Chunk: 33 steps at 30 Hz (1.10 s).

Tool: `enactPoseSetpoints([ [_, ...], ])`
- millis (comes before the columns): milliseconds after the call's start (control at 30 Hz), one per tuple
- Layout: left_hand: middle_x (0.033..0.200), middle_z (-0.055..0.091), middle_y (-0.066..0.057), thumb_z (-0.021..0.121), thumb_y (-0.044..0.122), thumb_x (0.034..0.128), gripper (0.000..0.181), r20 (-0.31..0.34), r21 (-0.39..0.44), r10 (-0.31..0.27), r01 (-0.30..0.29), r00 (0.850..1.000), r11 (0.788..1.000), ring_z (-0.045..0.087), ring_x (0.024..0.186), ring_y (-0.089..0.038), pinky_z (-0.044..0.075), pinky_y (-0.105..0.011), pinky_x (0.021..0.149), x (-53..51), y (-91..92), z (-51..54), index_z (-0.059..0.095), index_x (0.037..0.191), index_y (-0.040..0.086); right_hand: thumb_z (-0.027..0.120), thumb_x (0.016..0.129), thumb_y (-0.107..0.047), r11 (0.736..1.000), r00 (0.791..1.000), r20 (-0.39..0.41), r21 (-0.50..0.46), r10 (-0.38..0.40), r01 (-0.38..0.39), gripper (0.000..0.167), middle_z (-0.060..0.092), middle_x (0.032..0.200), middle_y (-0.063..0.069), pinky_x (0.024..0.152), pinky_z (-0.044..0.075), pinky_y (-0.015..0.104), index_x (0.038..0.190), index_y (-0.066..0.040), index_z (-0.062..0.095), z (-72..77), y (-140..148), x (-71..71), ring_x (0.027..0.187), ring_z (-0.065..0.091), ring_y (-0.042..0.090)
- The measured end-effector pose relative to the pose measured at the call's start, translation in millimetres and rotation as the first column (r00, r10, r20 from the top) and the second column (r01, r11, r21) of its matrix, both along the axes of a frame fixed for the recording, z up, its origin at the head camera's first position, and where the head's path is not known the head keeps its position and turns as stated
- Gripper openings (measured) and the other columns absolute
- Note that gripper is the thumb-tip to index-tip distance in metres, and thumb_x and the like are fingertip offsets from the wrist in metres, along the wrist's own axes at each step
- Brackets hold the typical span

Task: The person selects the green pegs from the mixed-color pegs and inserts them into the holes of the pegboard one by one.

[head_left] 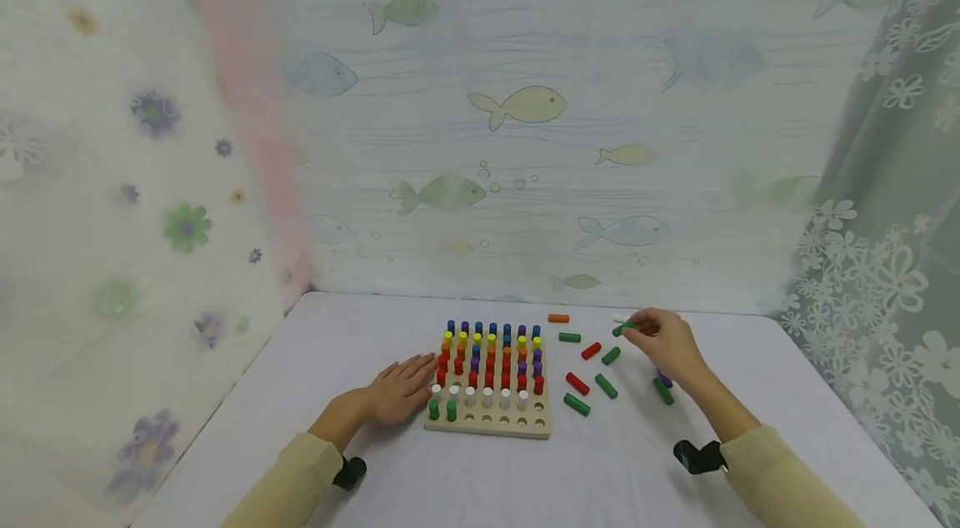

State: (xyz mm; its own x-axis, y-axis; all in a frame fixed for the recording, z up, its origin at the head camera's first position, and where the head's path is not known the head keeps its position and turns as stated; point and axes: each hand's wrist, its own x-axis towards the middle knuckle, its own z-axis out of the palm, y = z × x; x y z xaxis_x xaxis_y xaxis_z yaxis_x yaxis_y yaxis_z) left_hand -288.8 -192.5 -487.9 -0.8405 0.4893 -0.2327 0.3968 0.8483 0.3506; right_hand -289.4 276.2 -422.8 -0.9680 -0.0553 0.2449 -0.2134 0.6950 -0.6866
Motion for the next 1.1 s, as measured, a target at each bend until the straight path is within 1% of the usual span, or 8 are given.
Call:
enactPoseSetpoints([
  [133,0.171,0.018,-0.008,0.038,0.044,0.1092,0.066,0.004,0.003,-0.011,0.011,1.000,1.000,0.013,0.157,-0.033,0.010,-0.061,0.124,3.6,0.9,6.7,0.022,0.164,0.011,0.072,0.097,-0.015,0.999,1.000,0.009,-0.033,0.008,-0.007,0.023,0.070,0.095,0.009,0.069,0.053,0.024,0.109,0.004,0.069,1.0,-7,5.9,0.088,0.066,0.023],
  [233,0.171,0.017,-0.010,0.037,0.046,0.1094,0.067,0.016,0.010,-0.016,0.016,1.000,1.000,0.012,0.157,-0.035,0.009,-0.063,0.123,5.5,1.7,11.5,0.021,0.164,0.010,0.073,0.096,-0.013,0.999,1.000,-0.010,-0.050,0.017,-0.018,0.021,0.070,0.092,0.008,0.067,0.053,0.022,0.108,0.004,0.070,2.1,-12,10.0,0.085,0.065,0.021],
  [333,0.171,0.017,-0.009,0.037,0.046,0.1094,0.067,0.021,0.014,-0.010,0.010,1.000,1.000,0.012,0.157,-0.033,0.008,-0.062,0.124,4.3,0.6,9.7,0.021,0.164,0.011,0.074,0.095,-0.011,0.997,0.999,-0.031,-0.062,0.034,-0.036,0.019,0.070,0.090,0.007,0.067,0.054,0.021,0.105,0.004,0.071,3.8,-17,14.3,0.083,0.065,0.020],
  [433,0.172,0.016,-0.006,0.037,0.045,0.1095,0.066,0.016,0.014,-0.004,0.004,1.000,1.000,0.011,0.158,-0.031,0.008,-0.060,0.125,2.0,-1.1,5.0,0.020,0.165,0.013,0.074,0.094,-0.010,0.996,0.998,-0.035,-0.074,0.049,-0.051,0.016,0.069,0.088,0.007,0.066,0.053,0.021,0.103,0.003,0.071,4.8,-21,18.6,0.081,0.064,0.019],
  [633,0.171,0.016,-0.008,0.037,0.043,0.1099,0.065,0.016,0.027,-0.011,0.010,1.000,1.000,0.011,0.158,-0.033,0.008,-0.061,0.124,3.3,-0.1,6.6,0.020,0.165,0.012,0.075,0.094,-0.011,0.992,0.998,-0.004,-0.105,0.070,-0.070,0.018,0.069,0.090,0.007,0.067,0.053,0.021,0.104,0.002,0.071,6.0,-25,27.6,0.082,0.063,0.019],
  [767,0.172,0.016,-0.007,0.036,0.043,0.1098,0.065,0.009,0.019,-0.013,0.013,1.000,1.000,0.011,0.158,-0.031,0.008,-0.060,0.124,1.1,-1.3,1.7,0.019,0.165,0.013,0.076,0.093,-0.013,0.989,0.996,0.010,-0.115,0.091,-0.089,0.018,0.071,0.092,0.006,0.068,0.054,0.022,0.104,0.001,0.071,6.8,-28,31.9,0.083,0.063,0.018],
  [867,0.172,0.016,-0.006,0.036,0.043,0.1100,0.064,0.005,0.017,-0.011,0.011,1.000,1.000,0.011,0.158,-0.030,0.009,-0.059,0.125,0.7,-1.4,0.5,0.020,0.165,0.013,0.076,0.093,-0.011,0.986,0.994,0.012,-0.129,0.108,-0.106,0.015,0.072,0.091,0.007,0.068,0.055,0.023,0.103,0.000,0.071,8.0,-31,34.3,0.080,0.064,0.019],
  [1100,0.171,0.017,-0.010,0.036,0.045,0.1097,0.066,0.019,0.035,-0.020,0.019,1.000,0.999,0.012,0.157,-0.035,0.007,-0.063,0.123,4.8,-0.1,8.2,0.021,0.164,0.011,0.076,0.093,-0.012,0.978,0.989,0.018,-0.152,0.148,-0.143,0.016,0.074,0.092,0.007,0.067,0.055,0.023,0.103,-0.001,0.072,8.7,-41,40.7,0.080,0.066,0.019],
])
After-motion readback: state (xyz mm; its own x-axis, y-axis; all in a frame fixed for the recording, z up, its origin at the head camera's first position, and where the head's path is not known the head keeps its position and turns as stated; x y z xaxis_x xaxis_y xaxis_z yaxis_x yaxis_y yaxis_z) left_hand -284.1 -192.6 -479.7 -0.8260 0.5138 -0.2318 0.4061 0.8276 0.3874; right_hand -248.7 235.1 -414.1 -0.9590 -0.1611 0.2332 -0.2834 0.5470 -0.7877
